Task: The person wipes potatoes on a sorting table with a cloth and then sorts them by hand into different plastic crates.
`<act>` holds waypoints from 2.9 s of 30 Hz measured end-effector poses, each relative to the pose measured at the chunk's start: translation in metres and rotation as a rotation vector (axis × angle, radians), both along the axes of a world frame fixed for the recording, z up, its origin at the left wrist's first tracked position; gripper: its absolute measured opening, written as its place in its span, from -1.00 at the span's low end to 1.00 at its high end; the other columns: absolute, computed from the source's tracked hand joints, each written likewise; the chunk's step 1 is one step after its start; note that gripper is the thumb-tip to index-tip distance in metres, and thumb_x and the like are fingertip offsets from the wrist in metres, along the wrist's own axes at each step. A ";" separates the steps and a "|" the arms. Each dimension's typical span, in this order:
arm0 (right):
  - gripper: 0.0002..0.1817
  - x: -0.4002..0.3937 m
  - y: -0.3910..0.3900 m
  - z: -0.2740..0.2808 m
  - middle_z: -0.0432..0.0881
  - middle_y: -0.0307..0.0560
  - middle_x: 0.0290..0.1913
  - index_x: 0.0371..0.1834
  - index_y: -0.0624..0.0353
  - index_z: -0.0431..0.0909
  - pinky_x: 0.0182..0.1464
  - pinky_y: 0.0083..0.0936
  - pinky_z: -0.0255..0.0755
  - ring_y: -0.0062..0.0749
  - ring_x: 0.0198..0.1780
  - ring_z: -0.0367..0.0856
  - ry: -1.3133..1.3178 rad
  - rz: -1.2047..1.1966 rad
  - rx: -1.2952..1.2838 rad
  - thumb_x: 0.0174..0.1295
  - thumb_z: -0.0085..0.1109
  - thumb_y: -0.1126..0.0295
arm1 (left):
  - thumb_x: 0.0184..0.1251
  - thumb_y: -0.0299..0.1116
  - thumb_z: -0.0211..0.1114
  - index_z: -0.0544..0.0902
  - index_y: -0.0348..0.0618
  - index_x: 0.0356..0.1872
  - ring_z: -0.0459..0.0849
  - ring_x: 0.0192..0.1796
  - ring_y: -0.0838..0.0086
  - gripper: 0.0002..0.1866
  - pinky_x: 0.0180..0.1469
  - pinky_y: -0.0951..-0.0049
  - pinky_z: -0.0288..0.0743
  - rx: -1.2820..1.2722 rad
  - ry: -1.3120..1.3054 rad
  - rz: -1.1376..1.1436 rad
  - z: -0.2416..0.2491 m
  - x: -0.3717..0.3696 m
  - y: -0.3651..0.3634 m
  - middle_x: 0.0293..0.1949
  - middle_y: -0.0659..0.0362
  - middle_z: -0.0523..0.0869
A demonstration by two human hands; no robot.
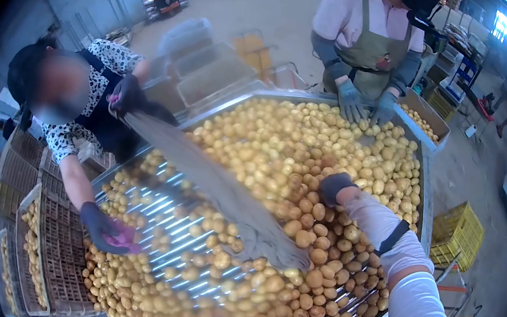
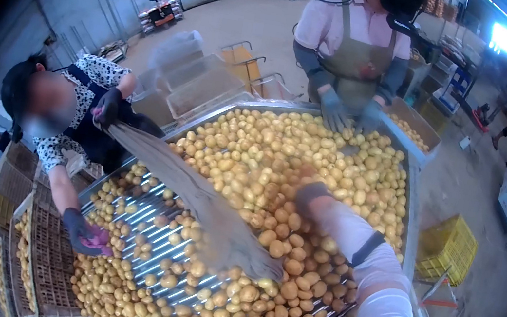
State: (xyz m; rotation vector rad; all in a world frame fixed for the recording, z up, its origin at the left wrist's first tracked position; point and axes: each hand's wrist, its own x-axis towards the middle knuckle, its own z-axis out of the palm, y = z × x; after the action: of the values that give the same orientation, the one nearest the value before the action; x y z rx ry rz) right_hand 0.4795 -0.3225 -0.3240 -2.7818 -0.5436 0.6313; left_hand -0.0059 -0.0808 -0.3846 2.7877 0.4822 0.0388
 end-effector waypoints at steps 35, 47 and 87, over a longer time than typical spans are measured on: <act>-0.42 -0.272 -0.073 0.018 0.59 0.05 0.16 0.21 0.02 0.48 -0.23 -0.38 0.57 -0.11 0.05 0.63 0.589 -0.573 1.775 0.30 0.17 -0.15 | 0.54 -0.07 0.04 0.43 -0.17 0.37 0.33 0.43 -0.08 -0.47 0.50 -0.21 -0.02 0.153 -0.374 -0.113 -0.005 -0.028 -0.003 0.38 -0.13 0.44; -0.40 -0.465 -0.165 0.093 0.37 0.24 0.39 0.39 0.08 0.33 -0.19 -0.32 0.60 0.26 0.35 0.43 0.764 -0.467 2.457 0.46 -0.02 -0.07 | 0.56 -0.07 0.02 0.53 -0.22 0.27 0.37 0.46 -0.01 -0.52 0.58 -0.22 -0.17 -0.290 -0.614 -0.169 -0.038 -0.017 0.002 0.37 -0.07 0.49; -0.35 -0.454 -0.030 -0.047 0.42 0.15 0.39 0.46 0.15 0.31 0.43 -0.09 0.22 0.09 0.41 0.37 -0.314 -0.177 0.202 0.35 0.13 0.12 | 0.35 0.03 0.32 0.30 -0.24 0.49 0.13 0.55 -0.19 -0.19 0.53 -0.14 0.02 0.269 -0.501 0.780 -0.013 -0.313 0.177 0.50 -0.19 0.26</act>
State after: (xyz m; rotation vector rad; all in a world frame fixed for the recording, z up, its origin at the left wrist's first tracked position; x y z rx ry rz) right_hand 0.0252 -0.3529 -0.3708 -2.7069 -0.3862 0.0952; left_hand -0.3192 0.0964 -0.3975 2.4881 1.4488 0.9961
